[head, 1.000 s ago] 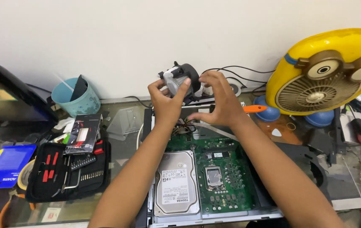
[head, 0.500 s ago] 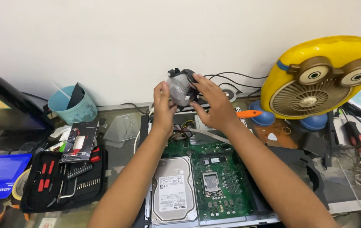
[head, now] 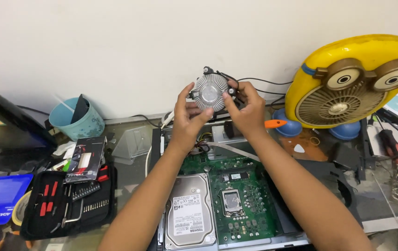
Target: Repairing a computer by removing and cleaning the CPU fan and heat sink.
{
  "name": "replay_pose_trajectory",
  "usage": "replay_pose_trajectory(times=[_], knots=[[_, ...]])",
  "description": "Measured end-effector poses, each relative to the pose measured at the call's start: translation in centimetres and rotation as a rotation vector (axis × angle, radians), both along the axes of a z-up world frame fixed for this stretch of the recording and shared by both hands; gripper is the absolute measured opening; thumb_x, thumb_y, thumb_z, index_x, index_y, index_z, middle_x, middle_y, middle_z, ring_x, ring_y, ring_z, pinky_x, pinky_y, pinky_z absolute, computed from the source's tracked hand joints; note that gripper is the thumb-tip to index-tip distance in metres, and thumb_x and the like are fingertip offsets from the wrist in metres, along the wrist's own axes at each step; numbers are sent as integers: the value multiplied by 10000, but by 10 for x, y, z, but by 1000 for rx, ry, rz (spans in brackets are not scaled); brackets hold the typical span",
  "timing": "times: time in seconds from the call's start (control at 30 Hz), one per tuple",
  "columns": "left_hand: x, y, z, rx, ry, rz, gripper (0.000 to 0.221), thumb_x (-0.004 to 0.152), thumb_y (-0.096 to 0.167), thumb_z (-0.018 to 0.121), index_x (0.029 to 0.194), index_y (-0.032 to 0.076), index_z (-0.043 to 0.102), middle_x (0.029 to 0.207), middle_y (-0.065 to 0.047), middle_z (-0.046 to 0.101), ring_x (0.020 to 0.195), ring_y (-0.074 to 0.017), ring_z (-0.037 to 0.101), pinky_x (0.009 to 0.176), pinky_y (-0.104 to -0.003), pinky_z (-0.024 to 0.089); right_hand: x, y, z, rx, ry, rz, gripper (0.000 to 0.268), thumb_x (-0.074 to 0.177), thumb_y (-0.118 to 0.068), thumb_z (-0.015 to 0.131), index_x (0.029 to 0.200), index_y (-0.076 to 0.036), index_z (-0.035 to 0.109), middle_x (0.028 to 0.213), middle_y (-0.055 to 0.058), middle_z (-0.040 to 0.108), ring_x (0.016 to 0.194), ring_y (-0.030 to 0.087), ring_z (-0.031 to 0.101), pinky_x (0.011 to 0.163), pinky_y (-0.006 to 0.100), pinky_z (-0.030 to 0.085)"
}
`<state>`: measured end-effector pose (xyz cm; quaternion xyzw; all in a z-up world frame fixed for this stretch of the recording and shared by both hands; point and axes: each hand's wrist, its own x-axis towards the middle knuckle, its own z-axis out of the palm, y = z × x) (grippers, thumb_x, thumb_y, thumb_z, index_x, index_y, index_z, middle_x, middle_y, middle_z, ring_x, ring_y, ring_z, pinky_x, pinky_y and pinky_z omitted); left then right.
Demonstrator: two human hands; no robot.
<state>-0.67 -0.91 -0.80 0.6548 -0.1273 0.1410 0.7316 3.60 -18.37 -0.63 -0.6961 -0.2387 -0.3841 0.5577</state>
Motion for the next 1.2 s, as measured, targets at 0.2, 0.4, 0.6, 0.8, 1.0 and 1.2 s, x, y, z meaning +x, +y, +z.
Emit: replay_pose_trajectory(times=[0.2,0.4,0.6,0.8,1.0,1.2], knots=[[-2,1,12,147,38,25,1118,595,274,1007,1527,125,408,1130,-139,436,1059,-282,561,970,-437,607,10,-2,-11,75,140,-9,192,916,-73,782,1080,-34,691,1052,167,774,976,314,754,790,354,618],[-11,10,21,349,-95,146,882,722,425,932,1419,141,472,1087,-118,438,970,-236,499,868,-396,598,26,-11,-26,62,167,-43,104,970,-110,718,1070,-87,701,819,104,754,747,156,719,657,310,581],[-9,16,27,605,-482,147,807,667,346,950,1232,109,424,1290,-157,379,1156,-370,466,1022,-515,488,20,-19,-17,73,242,101,124,986,-104,662,1093,-101,724,731,66,703,694,84,591,631,270,519],[-16,17,40,856,-570,103,1016,579,271,988,1404,79,428,1453,-216,477,1357,-430,485,1158,-563,384,14,-11,-10,-33,258,282,171,957,-87,675,1115,-99,739,741,73,714,712,82,594,664,246,507],[-18,10,33,1025,-564,167,1000,574,280,982,1435,69,520,1291,-156,614,1246,-360,584,1089,-464,486,23,-18,-17,-24,266,391,205,949,-81,691,1150,-79,727,885,85,753,803,79,625,766,263,528],[-17,3,27,1036,-606,230,1022,592,314,980,1435,2,493,1233,-202,590,1184,-383,602,1043,-464,528,9,-19,-2,-37,251,433,416,954,-85,704,1354,-71,590,1112,129,741,1015,162,695,928,335,542]])
